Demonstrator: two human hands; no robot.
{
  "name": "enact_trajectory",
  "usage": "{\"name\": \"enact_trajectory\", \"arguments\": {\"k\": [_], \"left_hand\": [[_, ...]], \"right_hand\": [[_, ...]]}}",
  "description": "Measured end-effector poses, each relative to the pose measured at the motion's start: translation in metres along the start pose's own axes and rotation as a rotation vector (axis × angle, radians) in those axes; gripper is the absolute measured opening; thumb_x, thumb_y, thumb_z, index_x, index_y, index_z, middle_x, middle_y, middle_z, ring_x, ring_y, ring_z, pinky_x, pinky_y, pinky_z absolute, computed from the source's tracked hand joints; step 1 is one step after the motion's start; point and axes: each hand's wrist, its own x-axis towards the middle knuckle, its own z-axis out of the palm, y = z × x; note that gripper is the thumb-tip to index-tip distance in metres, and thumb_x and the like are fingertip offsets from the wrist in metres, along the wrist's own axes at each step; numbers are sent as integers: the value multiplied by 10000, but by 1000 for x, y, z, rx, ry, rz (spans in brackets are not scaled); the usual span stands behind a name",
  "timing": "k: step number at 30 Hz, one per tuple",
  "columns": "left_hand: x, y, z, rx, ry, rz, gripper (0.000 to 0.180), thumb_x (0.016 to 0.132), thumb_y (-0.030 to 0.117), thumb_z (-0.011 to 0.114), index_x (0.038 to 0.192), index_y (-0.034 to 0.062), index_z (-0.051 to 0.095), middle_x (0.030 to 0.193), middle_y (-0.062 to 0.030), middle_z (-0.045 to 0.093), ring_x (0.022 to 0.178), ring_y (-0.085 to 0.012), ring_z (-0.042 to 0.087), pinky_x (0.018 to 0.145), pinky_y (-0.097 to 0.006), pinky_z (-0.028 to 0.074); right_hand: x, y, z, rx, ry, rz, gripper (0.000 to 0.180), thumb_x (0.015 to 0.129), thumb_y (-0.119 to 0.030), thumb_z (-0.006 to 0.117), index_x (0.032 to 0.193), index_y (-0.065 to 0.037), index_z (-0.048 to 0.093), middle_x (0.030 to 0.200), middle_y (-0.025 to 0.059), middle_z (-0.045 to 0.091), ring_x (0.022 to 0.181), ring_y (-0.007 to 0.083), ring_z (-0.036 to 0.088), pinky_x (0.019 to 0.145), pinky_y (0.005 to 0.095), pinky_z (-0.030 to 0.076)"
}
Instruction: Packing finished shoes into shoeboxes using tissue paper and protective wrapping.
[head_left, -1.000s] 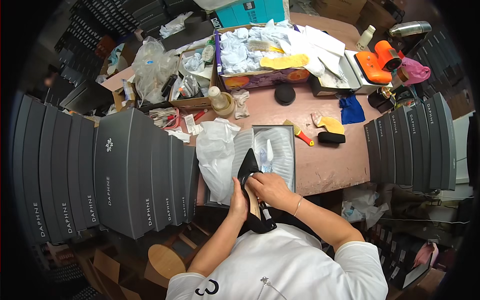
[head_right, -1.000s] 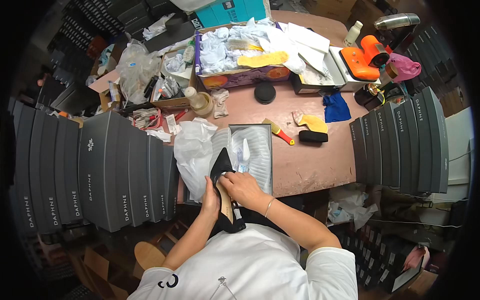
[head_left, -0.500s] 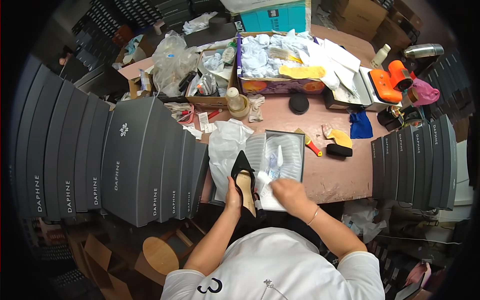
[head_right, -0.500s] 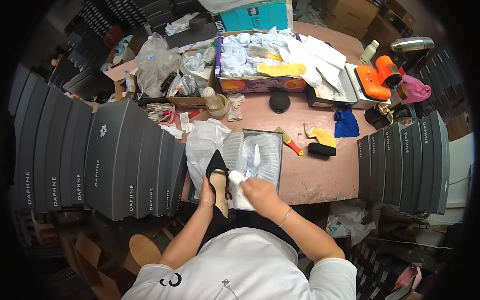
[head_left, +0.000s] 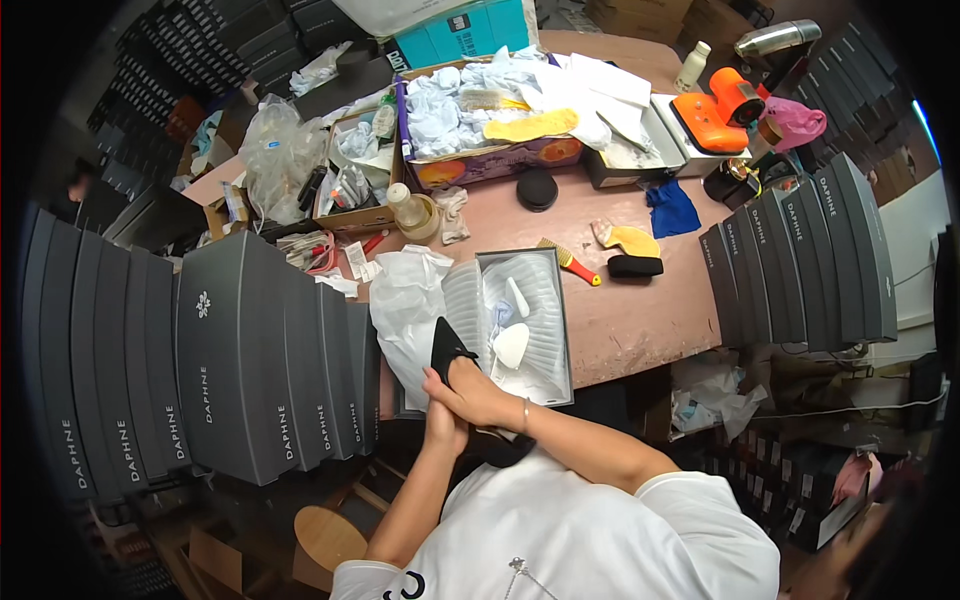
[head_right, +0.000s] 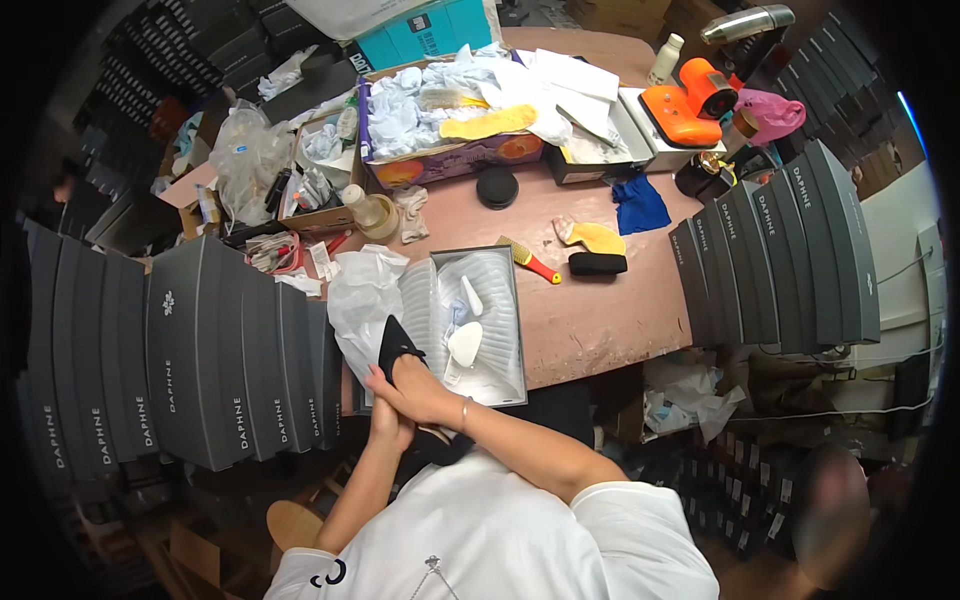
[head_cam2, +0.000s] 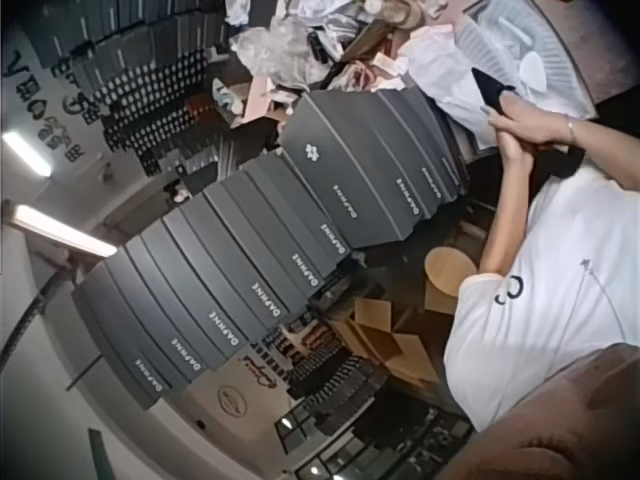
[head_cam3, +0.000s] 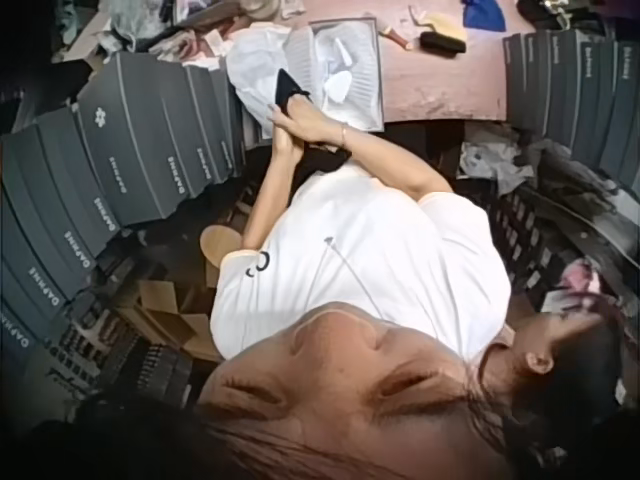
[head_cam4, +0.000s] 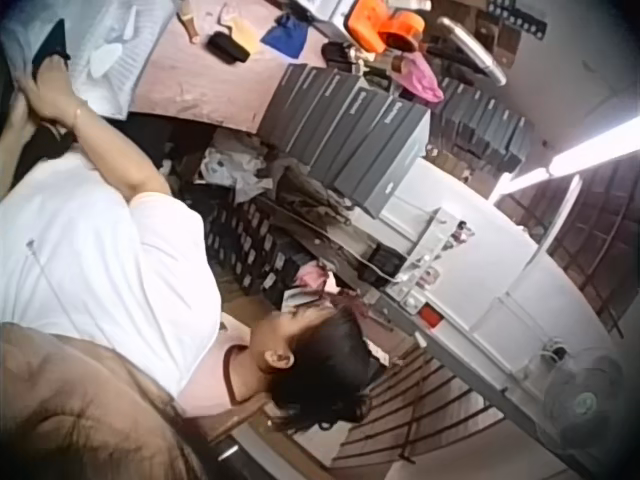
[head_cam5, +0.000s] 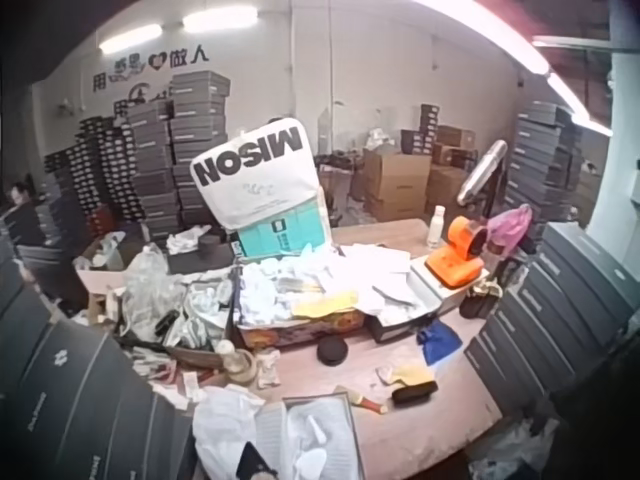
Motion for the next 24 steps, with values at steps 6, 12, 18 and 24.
{"name": "enact_trajectory", "arguments": {"k": [6,12,18,24], "left_hand": [[32,16,-12,-28,136,-166,499,871,572,530,1084,122,508,867,-92,593,732,-239,592,635,-388,515],[3,32,24,262,60,84,425,924,390,544,1212,81,499,951,-91,584,753,-185,597,645,-332,517],[17,46,11,141,-223,45,440,947,290,517,1300,43,425,1013,-124,578,867,-208,624,709,-333,553],[4,23,4,-137,-287,-137,606,940,530,401,1296,41,437,1150,-182,581,1011,-308,603,885,-444,504]], "right_hand": [[-9,-6,10,196,-103,-23,741,933,-543,383,681,148,476,694,316,512,608,404,504,622,467,412],[-32,-27,-16,107,-11,-184,609,951,-446,431,950,157,514,985,354,533,910,426,528,817,451,412],[-91,5,-50,660,-343,311,418,969,-264,457,1267,28,479,1334,197,455,1214,285,471,1002,352,394],[-47,80,-72,-793,146,-163,243,762,-71,596,1002,-73,633,1128,178,583,982,351,592,820,406,491]]}}
